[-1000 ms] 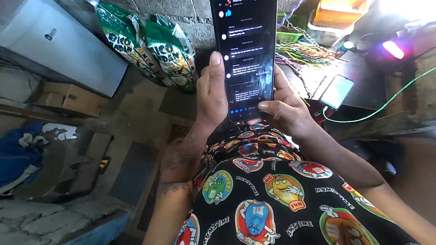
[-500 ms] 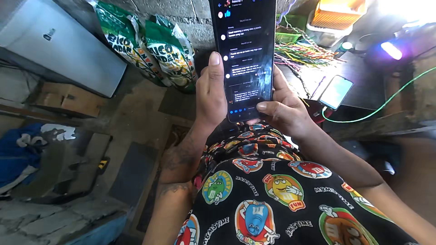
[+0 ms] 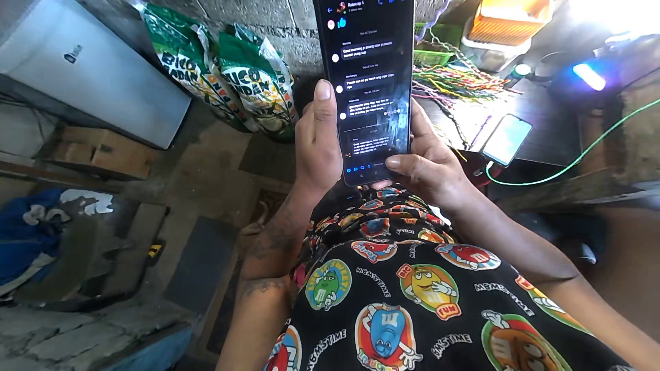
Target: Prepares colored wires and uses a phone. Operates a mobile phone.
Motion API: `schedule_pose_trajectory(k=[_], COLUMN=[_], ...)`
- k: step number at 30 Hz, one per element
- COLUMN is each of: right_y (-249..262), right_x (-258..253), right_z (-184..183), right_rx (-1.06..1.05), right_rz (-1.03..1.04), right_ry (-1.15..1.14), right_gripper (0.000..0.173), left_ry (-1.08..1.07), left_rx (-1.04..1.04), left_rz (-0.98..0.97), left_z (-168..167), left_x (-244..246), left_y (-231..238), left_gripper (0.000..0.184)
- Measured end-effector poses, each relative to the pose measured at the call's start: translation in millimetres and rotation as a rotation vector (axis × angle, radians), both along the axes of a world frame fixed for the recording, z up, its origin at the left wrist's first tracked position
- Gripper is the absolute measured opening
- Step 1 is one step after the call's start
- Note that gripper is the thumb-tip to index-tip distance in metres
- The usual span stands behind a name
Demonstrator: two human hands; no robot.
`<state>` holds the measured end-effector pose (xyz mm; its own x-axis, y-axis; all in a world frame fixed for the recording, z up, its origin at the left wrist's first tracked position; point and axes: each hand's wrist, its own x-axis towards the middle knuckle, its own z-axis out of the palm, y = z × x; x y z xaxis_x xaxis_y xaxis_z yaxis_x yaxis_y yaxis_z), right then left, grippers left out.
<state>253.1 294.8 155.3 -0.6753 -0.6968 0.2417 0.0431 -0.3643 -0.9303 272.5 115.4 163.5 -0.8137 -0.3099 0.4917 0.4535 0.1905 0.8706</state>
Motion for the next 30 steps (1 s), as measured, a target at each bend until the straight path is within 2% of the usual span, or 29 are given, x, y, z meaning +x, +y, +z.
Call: schedule_pose_trajectory(k=[30], right_y=[2.6], right_x=[-3.1], right_z=[-3.6], right_rx=[-0.040], right_rz=[0.017], right_ry=[-0.004], right_gripper=[0.077], left_ry=[-0.015], left_rx=[0.007], left_rz=[-0.032], left_z=[-0.9], left_x=[-1.8], left_y=[3.7], left_gripper=[0.047])
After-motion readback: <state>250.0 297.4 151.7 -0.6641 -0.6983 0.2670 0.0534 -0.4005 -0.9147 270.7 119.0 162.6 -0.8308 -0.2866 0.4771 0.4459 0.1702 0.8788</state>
